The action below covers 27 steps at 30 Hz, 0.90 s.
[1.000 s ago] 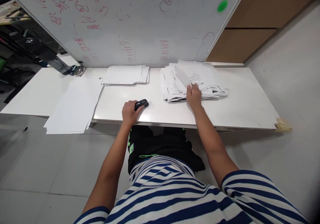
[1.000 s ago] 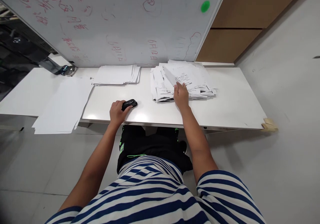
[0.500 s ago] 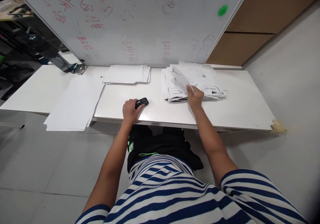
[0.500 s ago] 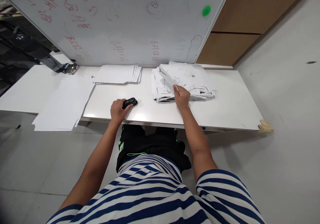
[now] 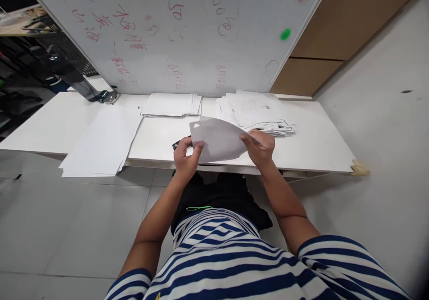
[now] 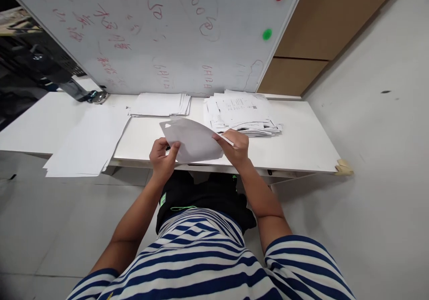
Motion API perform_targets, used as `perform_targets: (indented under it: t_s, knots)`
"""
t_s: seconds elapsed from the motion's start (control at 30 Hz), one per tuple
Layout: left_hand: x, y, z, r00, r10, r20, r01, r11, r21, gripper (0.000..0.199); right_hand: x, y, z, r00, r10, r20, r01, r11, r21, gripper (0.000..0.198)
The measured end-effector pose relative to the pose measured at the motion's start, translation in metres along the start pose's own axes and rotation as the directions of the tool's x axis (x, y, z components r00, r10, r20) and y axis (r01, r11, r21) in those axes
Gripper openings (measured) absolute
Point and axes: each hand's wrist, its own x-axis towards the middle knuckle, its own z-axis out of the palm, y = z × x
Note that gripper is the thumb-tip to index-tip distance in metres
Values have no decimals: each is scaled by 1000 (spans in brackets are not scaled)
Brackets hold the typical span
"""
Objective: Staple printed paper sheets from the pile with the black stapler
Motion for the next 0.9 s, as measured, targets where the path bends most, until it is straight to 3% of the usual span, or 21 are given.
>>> perform_targets:
  t_s: [0.17,0.37,0.43,0.6,0.9]
  knots:
    - [3,10,1,981,-189,40,191,979,-72,27,-15,1,-3,957,287,-27,-288,958,-12,57]
    - [4,1,-1,956,-294,8,293,951,-96,31,-29,-1,-12,891,412,189,-440,887,143,39]
    - [4,-3,-1,947,-321,21,321,941,-105,32,-31,0,-13,876,432,216,-463,878,123,36]
    - [4,-7,1,940,-330,82,338,932,-129,31,-31,3,-14,880,462,111,-468,883,40,43]
    - [13,-9,18,958,-244,154,277,923,-265,45,-16,-5,-5,874,475,104,-485,867,115,46]
